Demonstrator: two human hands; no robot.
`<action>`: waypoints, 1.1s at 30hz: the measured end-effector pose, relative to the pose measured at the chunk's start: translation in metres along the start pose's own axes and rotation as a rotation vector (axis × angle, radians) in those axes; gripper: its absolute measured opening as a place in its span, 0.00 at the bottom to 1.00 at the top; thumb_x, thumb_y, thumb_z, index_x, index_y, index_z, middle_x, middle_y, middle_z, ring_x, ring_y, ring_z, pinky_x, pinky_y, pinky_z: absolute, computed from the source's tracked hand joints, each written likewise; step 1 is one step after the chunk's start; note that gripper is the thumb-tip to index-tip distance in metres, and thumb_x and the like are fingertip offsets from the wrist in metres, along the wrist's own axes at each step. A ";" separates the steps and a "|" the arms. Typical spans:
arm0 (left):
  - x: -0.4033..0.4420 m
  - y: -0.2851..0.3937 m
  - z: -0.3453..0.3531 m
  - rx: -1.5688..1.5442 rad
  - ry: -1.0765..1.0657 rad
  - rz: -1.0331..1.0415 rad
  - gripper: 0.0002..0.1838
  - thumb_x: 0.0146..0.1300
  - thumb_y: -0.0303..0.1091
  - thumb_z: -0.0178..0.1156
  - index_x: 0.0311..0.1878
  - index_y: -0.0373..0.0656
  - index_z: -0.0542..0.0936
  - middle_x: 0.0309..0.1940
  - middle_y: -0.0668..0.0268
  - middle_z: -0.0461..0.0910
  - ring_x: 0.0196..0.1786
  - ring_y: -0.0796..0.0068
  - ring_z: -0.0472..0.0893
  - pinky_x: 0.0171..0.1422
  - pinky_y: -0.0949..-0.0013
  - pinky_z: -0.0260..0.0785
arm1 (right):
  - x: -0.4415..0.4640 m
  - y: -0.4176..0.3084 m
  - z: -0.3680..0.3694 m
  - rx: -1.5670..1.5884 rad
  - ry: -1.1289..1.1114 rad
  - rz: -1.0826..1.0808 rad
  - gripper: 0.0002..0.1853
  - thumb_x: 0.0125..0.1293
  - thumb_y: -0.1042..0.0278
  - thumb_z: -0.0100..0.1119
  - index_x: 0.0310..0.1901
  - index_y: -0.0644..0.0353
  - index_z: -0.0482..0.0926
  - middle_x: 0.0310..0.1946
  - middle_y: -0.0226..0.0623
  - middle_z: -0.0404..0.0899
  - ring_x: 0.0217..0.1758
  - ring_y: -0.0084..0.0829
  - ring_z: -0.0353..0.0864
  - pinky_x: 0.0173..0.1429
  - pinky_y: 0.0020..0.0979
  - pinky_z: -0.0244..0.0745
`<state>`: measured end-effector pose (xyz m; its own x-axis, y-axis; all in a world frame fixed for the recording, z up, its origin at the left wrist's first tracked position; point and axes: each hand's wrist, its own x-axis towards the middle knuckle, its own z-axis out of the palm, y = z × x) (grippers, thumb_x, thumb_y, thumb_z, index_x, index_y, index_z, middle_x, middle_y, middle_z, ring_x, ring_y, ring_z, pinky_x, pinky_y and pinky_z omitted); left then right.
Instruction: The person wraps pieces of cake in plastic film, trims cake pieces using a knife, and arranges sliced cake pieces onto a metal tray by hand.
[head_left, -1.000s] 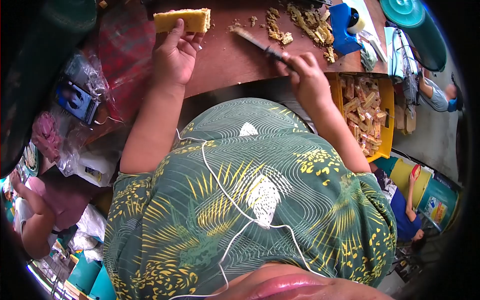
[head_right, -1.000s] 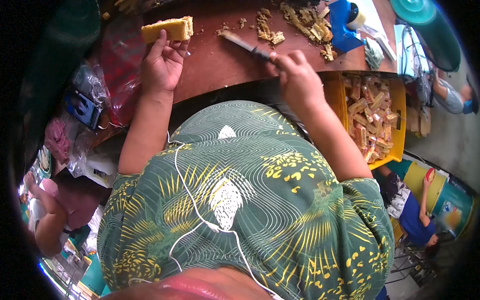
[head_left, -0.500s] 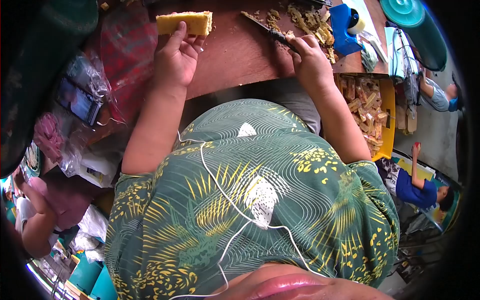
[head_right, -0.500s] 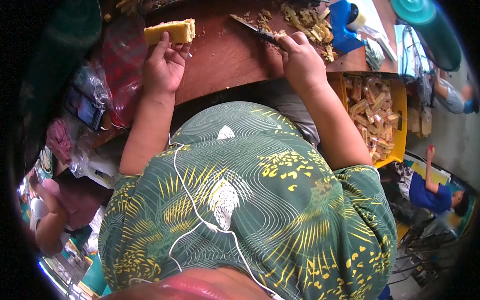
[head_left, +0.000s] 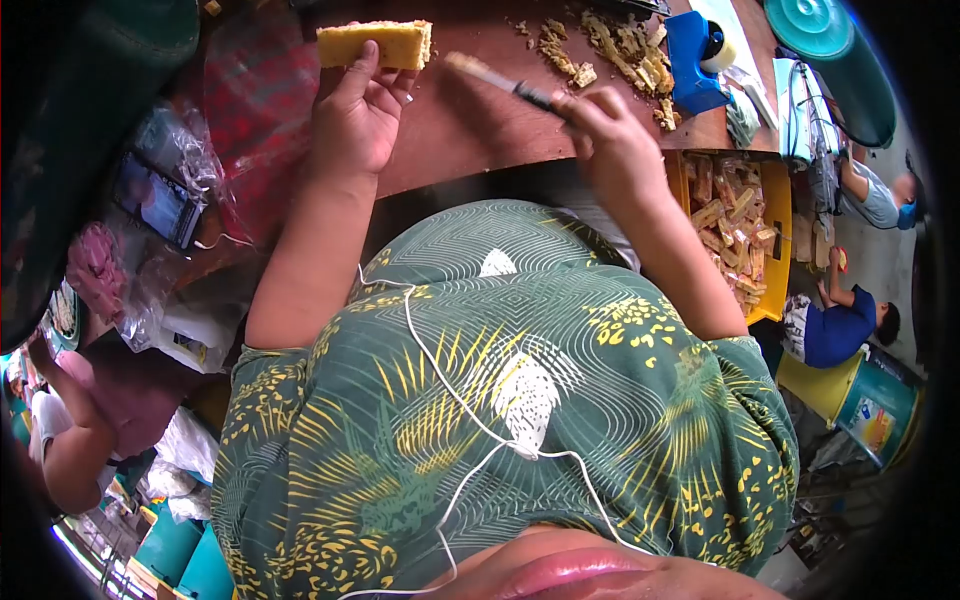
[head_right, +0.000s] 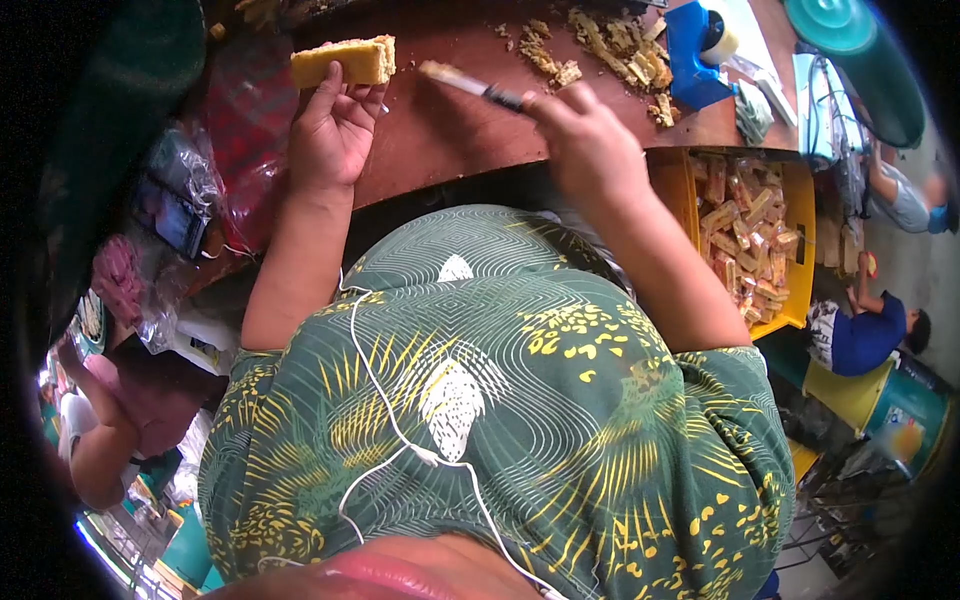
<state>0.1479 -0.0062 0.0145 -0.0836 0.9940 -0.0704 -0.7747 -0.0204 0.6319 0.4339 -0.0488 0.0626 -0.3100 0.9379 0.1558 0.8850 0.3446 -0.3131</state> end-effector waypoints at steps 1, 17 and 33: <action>0.001 0.001 -0.001 -0.012 0.002 -0.011 0.19 0.74 0.32 0.65 0.65 0.46 0.76 0.60 0.62 0.80 0.65 0.63 0.80 0.71 0.56 0.78 | -0.007 -0.010 0.000 0.011 -0.051 -0.041 0.17 0.70 0.69 0.66 0.59 0.47 0.84 0.50 0.38 0.80 0.48 0.45 0.86 0.48 0.43 0.83; 0.004 -0.001 -0.006 0.019 -0.003 -0.005 0.18 0.74 0.32 0.65 0.65 0.48 0.76 0.60 0.62 0.79 0.64 0.63 0.80 0.69 0.56 0.78 | 0.002 0.023 0.013 0.042 0.084 0.023 0.16 0.69 0.72 0.64 0.57 0.46 0.85 0.50 0.39 0.80 0.49 0.47 0.85 0.51 0.45 0.83; 0.008 -0.001 -0.021 -0.018 -0.037 -0.018 0.18 0.75 0.31 0.64 0.64 0.47 0.76 0.59 0.62 0.80 0.63 0.63 0.81 0.69 0.57 0.79 | -0.001 -0.009 0.008 0.043 -0.066 -0.018 0.20 0.69 0.72 0.66 0.61 0.44 0.84 0.49 0.39 0.78 0.46 0.47 0.85 0.48 0.44 0.83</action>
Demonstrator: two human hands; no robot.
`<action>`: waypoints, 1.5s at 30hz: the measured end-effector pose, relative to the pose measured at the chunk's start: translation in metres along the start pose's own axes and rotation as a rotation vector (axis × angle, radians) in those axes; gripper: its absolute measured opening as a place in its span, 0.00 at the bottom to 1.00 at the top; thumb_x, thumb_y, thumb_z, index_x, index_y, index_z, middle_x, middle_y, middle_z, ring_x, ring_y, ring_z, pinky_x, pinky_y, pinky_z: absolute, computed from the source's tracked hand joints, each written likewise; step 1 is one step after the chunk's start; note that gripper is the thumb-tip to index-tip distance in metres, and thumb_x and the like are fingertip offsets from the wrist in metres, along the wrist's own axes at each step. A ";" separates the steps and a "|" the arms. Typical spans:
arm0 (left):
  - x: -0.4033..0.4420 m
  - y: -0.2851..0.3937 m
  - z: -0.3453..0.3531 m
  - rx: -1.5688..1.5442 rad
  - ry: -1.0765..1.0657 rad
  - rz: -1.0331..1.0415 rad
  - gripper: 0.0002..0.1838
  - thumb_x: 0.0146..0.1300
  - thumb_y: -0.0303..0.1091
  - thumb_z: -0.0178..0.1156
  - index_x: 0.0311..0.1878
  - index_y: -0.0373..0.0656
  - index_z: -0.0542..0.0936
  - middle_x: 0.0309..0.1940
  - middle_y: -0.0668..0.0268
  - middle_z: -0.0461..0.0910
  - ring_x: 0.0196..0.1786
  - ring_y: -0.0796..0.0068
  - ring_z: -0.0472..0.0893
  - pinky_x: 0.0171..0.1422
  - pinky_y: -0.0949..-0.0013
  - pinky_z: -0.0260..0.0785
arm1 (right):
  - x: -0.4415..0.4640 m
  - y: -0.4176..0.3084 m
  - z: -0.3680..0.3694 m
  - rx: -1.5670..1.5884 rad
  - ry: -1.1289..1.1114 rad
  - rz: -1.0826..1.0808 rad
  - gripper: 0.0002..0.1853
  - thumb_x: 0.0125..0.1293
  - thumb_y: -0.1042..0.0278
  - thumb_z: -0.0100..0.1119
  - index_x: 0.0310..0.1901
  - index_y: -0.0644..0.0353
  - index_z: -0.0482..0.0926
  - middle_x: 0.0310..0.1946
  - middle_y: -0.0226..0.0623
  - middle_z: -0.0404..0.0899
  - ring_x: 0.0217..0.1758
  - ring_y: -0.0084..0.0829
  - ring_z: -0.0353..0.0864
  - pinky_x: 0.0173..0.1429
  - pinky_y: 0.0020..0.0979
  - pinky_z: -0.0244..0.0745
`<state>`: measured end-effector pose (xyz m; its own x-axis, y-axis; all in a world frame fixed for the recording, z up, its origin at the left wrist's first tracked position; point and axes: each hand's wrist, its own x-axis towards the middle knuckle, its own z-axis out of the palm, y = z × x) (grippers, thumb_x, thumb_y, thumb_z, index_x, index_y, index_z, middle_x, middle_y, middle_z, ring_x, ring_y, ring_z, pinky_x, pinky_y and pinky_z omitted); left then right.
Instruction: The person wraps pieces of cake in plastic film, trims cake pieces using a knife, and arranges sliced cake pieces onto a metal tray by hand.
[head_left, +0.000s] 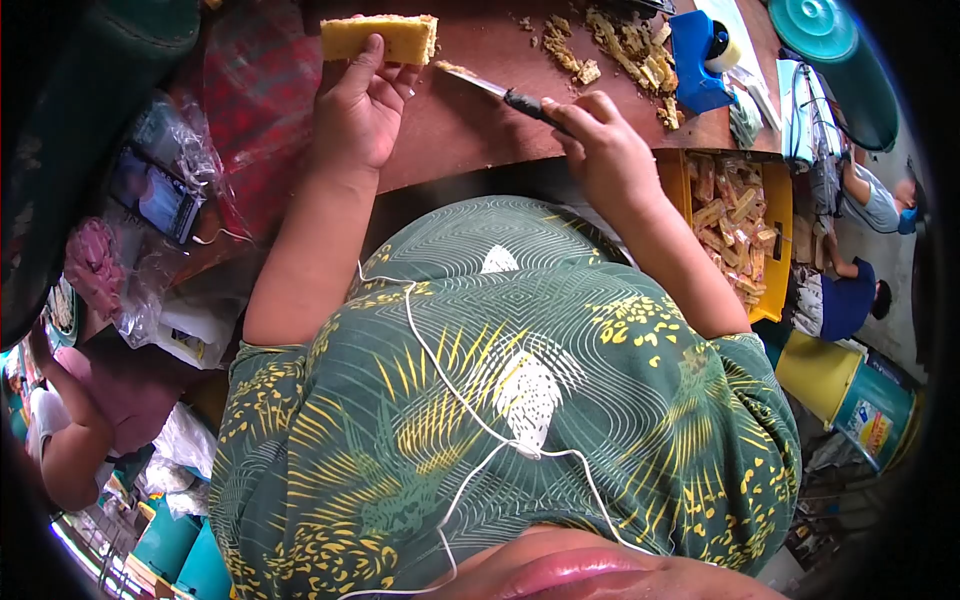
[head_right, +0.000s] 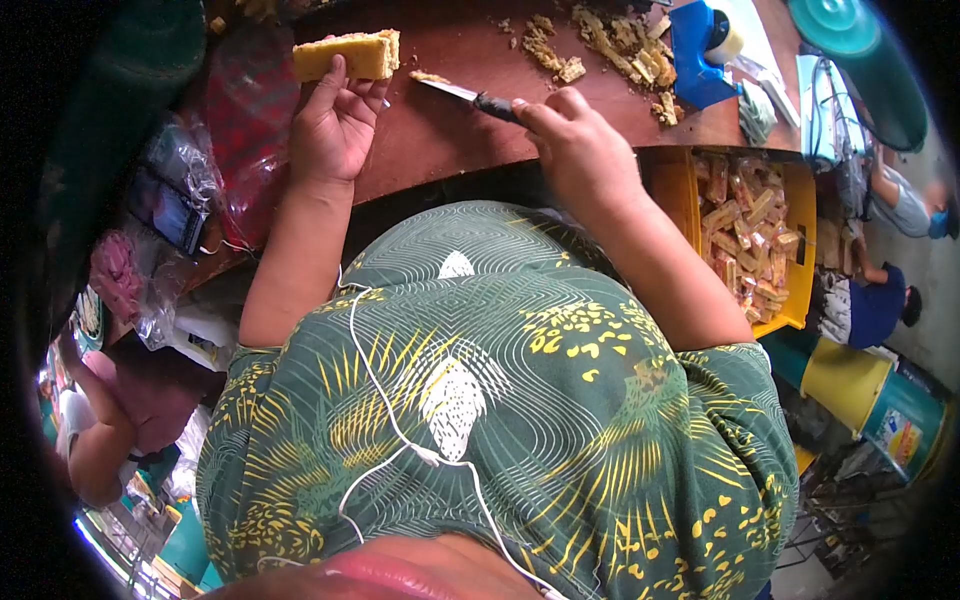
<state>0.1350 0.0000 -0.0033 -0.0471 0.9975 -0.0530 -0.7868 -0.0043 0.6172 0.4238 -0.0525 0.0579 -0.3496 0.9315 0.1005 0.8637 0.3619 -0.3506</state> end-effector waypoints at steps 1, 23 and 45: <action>-0.001 -0.001 0.000 0.013 0.010 0.008 0.18 0.75 0.31 0.64 0.64 0.47 0.76 0.59 0.62 0.80 0.63 0.64 0.81 0.69 0.57 0.79 | -0.001 0.001 0.002 0.020 -0.014 0.005 0.20 0.68 0.72 0.67 0.61 0.45 0.84 0.50 0.39 0.79 0.47 0.48 0.85 0.49 0.44 0.83; -0.007 0.002 0.015 0.011 0.025 0.005 0.18 0.75 0.33 0.64 0.65 0.47 0.77 0.60 0.62 0.80 0.65 0.63 0.80 0.71 0.57 0.78 | 0.006 0.018 0.015 0.028 0.069 0.012 0.18 0.69 0.68 0.68 0.60 0.45 0.84 0.49 0.41 0.78 0.47 0.48 0.85 0.49 0.43 0.83; -0.004 0.001 0.020 0.023 0.039 0.035 0.19 0.75 0.33 0.64 0.65 0.47 0.76 0.61 0.61 0.79 0.67 0.62 0.79 0.72 0.57 0.77 | 0.002 0.067 -0.031 -0.055 0.175 0.208 0.17 0.70 0.67 0.65 0.60 0.48 0.83 0.52 0.46 0.78 0.52 0.52 0.84 0.55 0.47 0.82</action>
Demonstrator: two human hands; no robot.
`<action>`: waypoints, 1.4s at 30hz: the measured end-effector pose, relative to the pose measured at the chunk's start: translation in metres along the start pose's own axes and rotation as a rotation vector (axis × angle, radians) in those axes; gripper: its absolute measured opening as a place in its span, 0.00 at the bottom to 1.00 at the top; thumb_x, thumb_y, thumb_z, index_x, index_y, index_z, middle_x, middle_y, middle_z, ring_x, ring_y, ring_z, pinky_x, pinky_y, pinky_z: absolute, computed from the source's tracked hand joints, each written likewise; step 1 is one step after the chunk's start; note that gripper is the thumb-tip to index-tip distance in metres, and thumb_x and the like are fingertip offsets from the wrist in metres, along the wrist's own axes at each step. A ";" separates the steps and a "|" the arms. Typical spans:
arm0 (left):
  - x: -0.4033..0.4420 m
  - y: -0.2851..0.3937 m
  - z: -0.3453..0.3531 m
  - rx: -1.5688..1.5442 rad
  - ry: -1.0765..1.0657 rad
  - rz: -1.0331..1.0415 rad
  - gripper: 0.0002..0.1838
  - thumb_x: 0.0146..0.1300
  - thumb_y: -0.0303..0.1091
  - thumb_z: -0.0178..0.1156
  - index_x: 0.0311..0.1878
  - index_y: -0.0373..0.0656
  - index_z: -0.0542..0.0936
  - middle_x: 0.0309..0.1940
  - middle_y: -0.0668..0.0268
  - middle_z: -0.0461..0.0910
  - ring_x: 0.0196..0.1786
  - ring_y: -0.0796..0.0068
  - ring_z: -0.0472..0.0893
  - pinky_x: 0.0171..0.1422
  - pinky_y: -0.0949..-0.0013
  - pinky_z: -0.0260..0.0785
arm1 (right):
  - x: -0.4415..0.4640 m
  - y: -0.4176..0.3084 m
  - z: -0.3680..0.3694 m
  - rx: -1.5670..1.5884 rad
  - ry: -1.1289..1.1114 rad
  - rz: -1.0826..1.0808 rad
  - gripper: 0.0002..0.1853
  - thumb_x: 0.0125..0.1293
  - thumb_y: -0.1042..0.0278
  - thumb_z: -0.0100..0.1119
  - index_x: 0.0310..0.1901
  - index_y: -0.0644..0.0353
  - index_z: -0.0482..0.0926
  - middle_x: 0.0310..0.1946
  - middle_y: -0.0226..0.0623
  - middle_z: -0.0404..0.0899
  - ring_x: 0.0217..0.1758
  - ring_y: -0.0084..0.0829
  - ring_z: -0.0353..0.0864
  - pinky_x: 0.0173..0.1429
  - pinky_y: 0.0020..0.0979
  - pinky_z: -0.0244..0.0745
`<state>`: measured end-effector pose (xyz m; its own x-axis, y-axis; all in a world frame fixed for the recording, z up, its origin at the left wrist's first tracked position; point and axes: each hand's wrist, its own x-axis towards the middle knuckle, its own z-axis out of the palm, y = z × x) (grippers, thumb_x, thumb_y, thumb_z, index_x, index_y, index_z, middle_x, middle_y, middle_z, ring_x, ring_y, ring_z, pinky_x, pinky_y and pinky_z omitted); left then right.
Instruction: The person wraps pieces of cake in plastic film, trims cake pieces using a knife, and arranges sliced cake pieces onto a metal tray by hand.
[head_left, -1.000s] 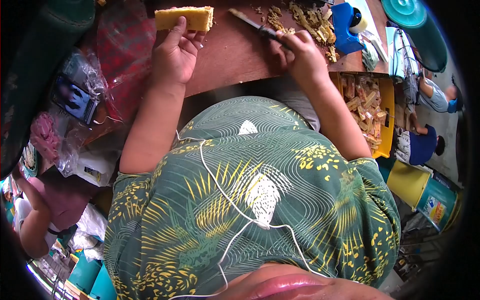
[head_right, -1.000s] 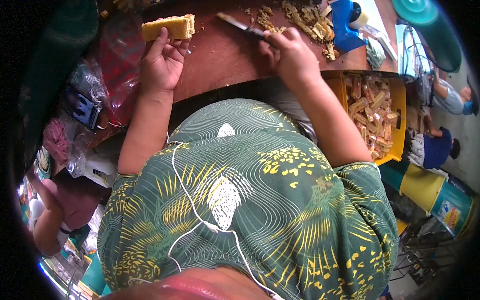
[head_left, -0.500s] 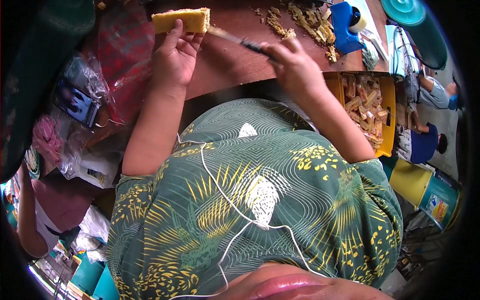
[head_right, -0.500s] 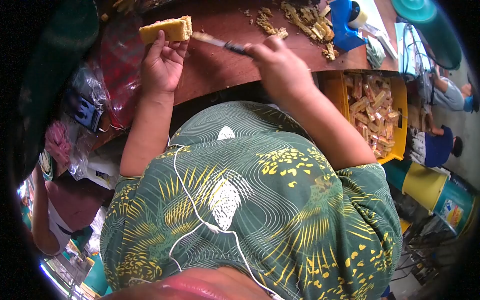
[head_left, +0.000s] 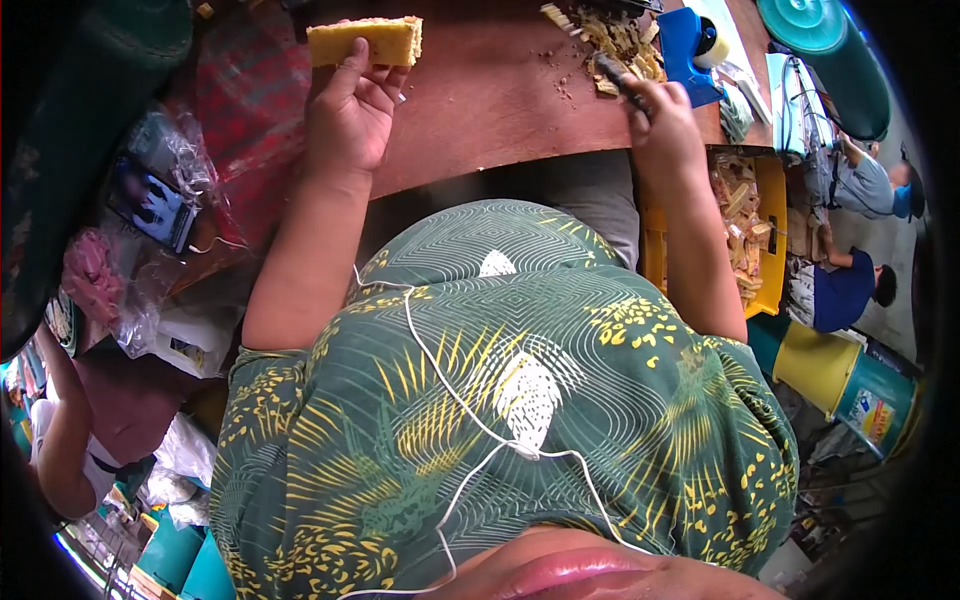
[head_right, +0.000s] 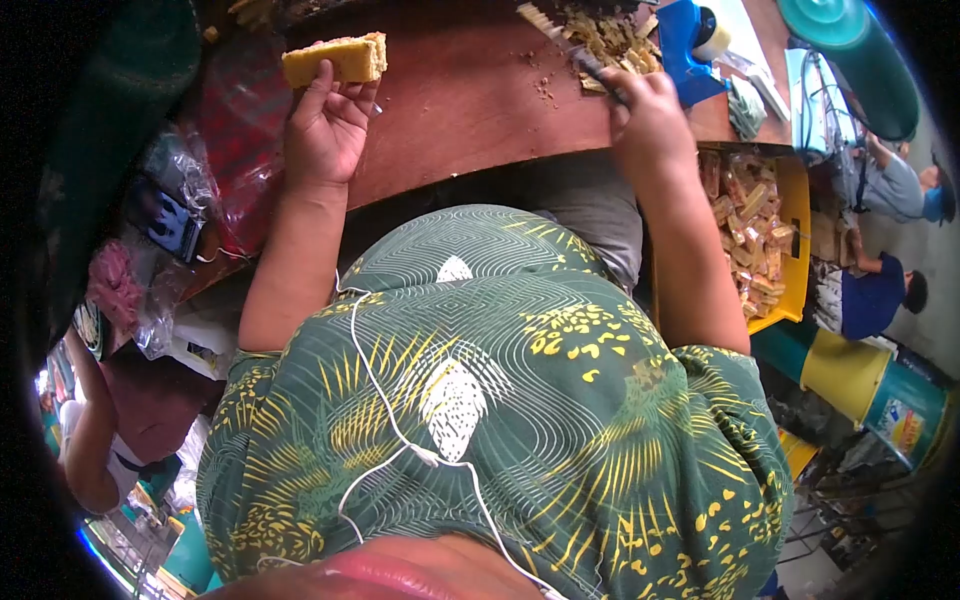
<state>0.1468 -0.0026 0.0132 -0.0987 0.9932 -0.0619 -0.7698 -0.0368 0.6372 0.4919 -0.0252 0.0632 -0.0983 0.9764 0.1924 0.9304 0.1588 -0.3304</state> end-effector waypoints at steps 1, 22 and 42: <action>0.000 0.000 0.000 0.000 0.005 -0.002 0.19 0.75 0.33 0.64 0.65 0.47 0.76 0.61 0.61 0.79 0.67 0.62 0.79 0.72 0.56 0.77 | -0.014 -0.017 -0.004 0.068 -0.065 -0.059 0.17 0.70 0.68 0.65 0.60 0.48 0.83 0.52 0.45 0.78 0.52 0.52 0.84 0.55 0.47 0.82; 0.006 0.003 -0.011 0.005 -0.012 0.011 0.17 0.73 0.30 0.65 0.63 0.46 0.77 0.60 0.61 0.80 0.66 0.60 0.80 0.72 0.54 0.78 | -0.064 -0.059 0.013 0.186 -0.339 -0.167 0.21 0.67 0.75 0.63 0.60 0.45 0.81 0.52 0.42 0.78 0.53 0.51 0.84 0.55 0.46 0.83; 0.018 -0.003 -0.022 0.020 -0.014 0.002 0.17 0.72 0.29 0.67 0.61 0.46 0.77 0.58 0.61 0.80 0.65 0.61 0.80 0.71 0.54 0.79 | -0.007 -0.006 0.021 -0.004 -0.073 0.160 0.19 0.69 0.77 0.64 0.61 0.51 0.82 0.55 0.45 0.81 0.60 0.49 0.83 0.65 0.41 0.79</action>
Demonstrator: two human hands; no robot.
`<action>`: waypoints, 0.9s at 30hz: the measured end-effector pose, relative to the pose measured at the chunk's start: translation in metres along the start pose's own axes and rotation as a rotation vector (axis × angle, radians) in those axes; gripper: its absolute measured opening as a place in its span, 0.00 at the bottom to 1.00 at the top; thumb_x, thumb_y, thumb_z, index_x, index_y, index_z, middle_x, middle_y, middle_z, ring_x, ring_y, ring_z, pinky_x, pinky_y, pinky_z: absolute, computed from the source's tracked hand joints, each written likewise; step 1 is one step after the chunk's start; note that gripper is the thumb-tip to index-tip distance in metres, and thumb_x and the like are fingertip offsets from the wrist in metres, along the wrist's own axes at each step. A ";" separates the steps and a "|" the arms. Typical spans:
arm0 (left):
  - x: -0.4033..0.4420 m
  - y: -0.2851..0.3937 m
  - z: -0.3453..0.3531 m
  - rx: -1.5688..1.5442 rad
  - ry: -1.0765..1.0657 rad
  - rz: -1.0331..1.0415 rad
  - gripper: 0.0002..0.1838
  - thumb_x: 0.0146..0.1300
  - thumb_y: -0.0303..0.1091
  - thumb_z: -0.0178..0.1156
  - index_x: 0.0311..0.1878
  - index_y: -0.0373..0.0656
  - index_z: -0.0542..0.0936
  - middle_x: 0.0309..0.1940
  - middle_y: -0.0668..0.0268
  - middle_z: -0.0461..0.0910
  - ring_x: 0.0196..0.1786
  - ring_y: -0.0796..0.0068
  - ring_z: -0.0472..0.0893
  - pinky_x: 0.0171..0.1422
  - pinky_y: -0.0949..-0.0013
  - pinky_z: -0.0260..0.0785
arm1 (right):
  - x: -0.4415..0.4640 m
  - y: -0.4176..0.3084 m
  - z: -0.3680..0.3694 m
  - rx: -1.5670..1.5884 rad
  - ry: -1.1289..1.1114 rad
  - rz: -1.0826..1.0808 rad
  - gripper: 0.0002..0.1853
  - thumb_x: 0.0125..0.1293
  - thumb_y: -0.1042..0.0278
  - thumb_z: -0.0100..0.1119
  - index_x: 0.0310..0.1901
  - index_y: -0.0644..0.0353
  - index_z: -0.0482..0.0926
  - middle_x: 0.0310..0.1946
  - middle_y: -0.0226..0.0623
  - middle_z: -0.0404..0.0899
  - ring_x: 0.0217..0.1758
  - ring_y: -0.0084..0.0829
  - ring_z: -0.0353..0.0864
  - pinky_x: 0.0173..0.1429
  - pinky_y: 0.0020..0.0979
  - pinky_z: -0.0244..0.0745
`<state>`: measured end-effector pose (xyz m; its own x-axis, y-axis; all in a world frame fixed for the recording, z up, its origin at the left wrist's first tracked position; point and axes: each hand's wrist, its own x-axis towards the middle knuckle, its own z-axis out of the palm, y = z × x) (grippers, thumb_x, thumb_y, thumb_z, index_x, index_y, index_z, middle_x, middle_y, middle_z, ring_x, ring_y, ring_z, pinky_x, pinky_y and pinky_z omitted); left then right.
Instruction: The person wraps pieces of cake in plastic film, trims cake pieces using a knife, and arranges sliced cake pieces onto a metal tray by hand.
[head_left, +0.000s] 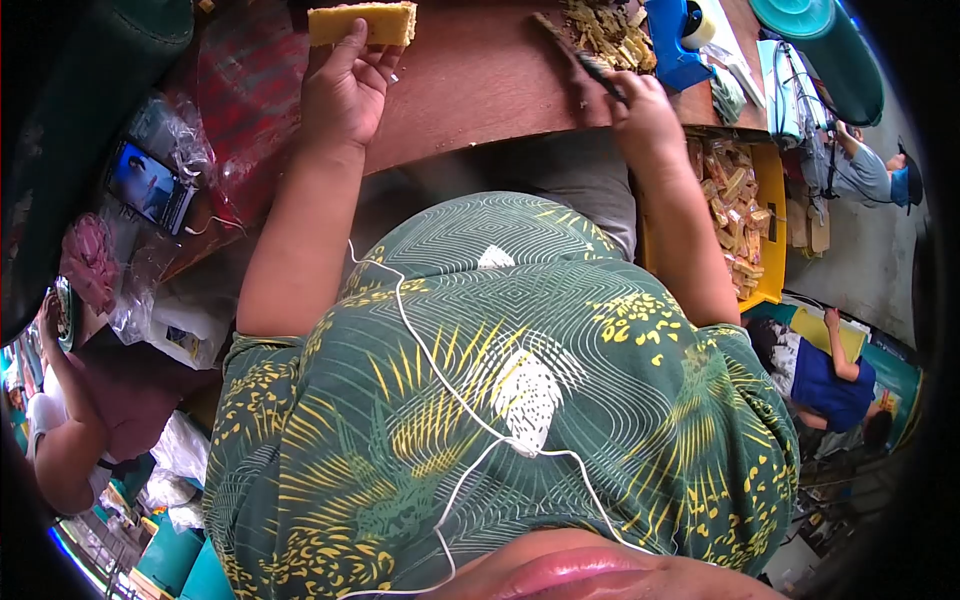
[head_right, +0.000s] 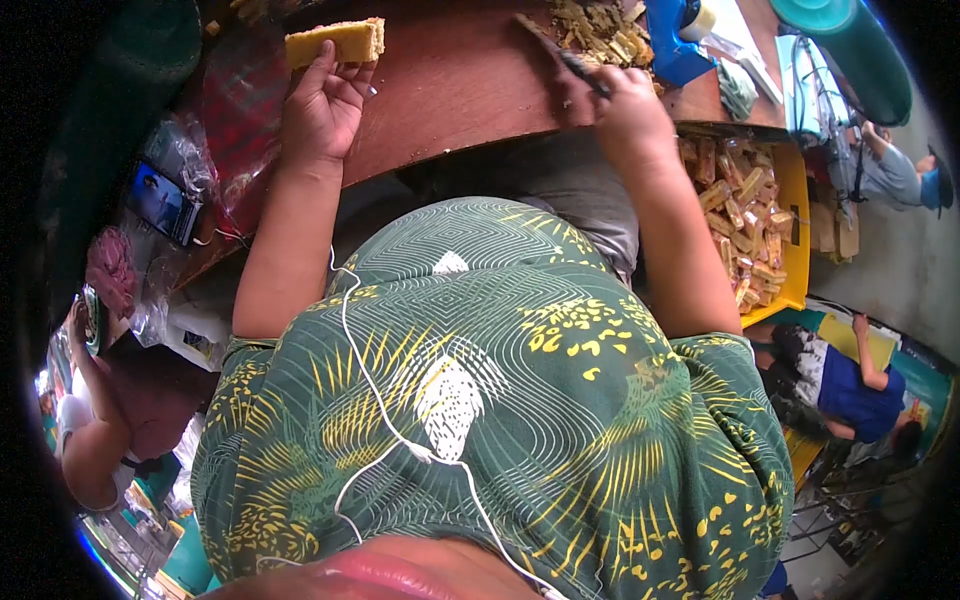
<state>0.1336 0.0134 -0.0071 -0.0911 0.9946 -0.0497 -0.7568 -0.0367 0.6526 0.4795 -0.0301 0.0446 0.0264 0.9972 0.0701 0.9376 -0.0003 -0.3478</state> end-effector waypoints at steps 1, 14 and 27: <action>0.000 0.000 0.001 0.004 0.001 0.006 0.17 0.72 0.30 0.67 0.61 0.45 0.77 0.58 0.61 0.80 0.65 0.61 0.80 0.71 0.54 0.79 | -0.002 0.000 -0.004 0.017 0.011 -0.040 0.18 0.70 0.74 0.64 0.60 0.50 0.83 0.55 0.45 0.80 0.59 0.49 0.83 0.64 0.42 0.80; 0.002 0.001 -0.008 0.011 -0.026 -0.018 0.19 0.72 0.31 0.67 0.63 0.44 0.76 0.59 0.60 0.80 0.65 0.62 0.80 0.71 0.54 0.78 | -0.071 -0.030 -0.014 0.232 -0.328 -0.267 0.19 0.68 0.73 0.68 0.59 0.48 0.83 0.52 0.43 0.81 0.55 0.48 0.85 0.59 0.42 0.83; -0.010 0.005 0.012 0.032 0.010 -0.019 0.17 0.73 0.31 0.66 0.62 0.45 0.76 0.58 0.60 0.81 0.64 0.61 0.81 0.72 0.53 0.77 | -0.083 0.013 -0.027 0.199 -0.225 -0.135 0.22 0.67 0.78 0.66 0.62 0.50 0.82 0.53 0.43 0.80 0.56 0.50 0.83 0.61 0.42 0.79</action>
<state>0.1381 0.0042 0.0059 -0.0833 0.9941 -0.0698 -0.7371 -0.0144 0.6757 0.4987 -0.1147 0.0598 -0.1921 0.9787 -0.0726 0.8405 0.1259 -0.5269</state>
